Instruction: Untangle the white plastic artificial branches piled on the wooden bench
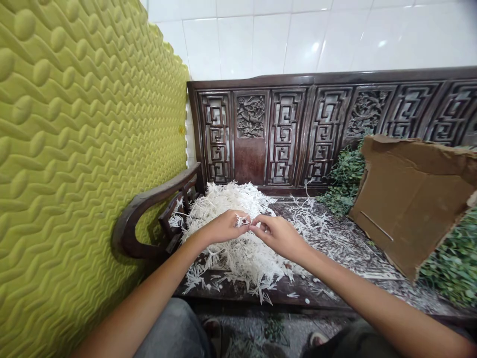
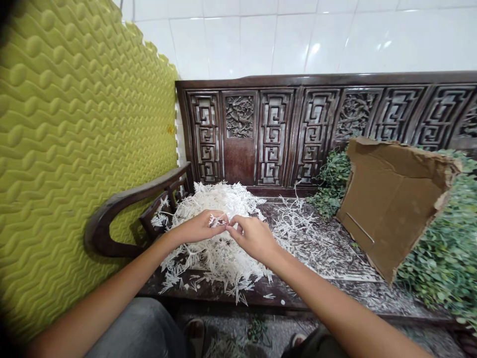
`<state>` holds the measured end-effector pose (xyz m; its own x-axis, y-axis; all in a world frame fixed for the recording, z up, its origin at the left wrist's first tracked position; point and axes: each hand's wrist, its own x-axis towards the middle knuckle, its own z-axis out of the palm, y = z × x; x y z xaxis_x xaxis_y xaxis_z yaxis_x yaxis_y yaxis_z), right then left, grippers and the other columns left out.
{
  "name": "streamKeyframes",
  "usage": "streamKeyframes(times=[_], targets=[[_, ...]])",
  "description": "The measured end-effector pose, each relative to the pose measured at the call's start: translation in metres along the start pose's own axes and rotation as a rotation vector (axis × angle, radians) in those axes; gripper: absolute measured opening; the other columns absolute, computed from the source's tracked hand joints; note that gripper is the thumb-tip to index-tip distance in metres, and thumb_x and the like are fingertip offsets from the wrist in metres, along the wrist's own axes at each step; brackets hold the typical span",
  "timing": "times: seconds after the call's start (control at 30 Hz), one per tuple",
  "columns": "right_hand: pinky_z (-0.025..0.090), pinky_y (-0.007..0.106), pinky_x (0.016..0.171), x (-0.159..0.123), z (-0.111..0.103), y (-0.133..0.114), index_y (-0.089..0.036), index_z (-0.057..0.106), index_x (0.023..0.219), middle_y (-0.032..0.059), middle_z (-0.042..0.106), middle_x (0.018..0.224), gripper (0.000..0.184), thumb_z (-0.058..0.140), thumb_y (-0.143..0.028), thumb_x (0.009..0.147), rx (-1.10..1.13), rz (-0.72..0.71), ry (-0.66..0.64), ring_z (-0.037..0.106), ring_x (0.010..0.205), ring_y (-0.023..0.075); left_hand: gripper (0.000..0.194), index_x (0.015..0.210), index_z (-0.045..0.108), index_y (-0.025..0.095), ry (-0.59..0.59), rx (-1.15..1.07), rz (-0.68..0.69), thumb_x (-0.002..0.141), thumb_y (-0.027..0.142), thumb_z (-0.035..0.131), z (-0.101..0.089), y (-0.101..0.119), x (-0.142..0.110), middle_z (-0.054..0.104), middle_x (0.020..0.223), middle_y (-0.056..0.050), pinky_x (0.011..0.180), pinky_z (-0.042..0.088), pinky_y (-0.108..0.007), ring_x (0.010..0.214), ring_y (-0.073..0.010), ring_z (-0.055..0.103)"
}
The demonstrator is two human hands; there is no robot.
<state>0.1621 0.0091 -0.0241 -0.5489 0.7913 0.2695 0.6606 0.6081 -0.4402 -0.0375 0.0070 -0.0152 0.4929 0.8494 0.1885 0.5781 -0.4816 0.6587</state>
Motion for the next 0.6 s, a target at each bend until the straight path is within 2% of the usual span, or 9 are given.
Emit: streamKeyframes(times=[0.6], targets=[[0.032,0.022,0.053,-0.0045,-0.0036,0.0077,-0.023,0.065,0.081,-0.0017,0.069,0.073,0.013,0.055,-0.031,0.084,-0.014,0.006,-0.061,0.06,0.064,0.0149,0.02,0.084,0.065,0.018,-0.073,-0.009,0.045,0.084,0.033,0.052,0.0088,-0.0017,0.0063,0.061,0.075,-0.001,0.065,0.042,-0.026,0.068,-0.0159,0.055]])
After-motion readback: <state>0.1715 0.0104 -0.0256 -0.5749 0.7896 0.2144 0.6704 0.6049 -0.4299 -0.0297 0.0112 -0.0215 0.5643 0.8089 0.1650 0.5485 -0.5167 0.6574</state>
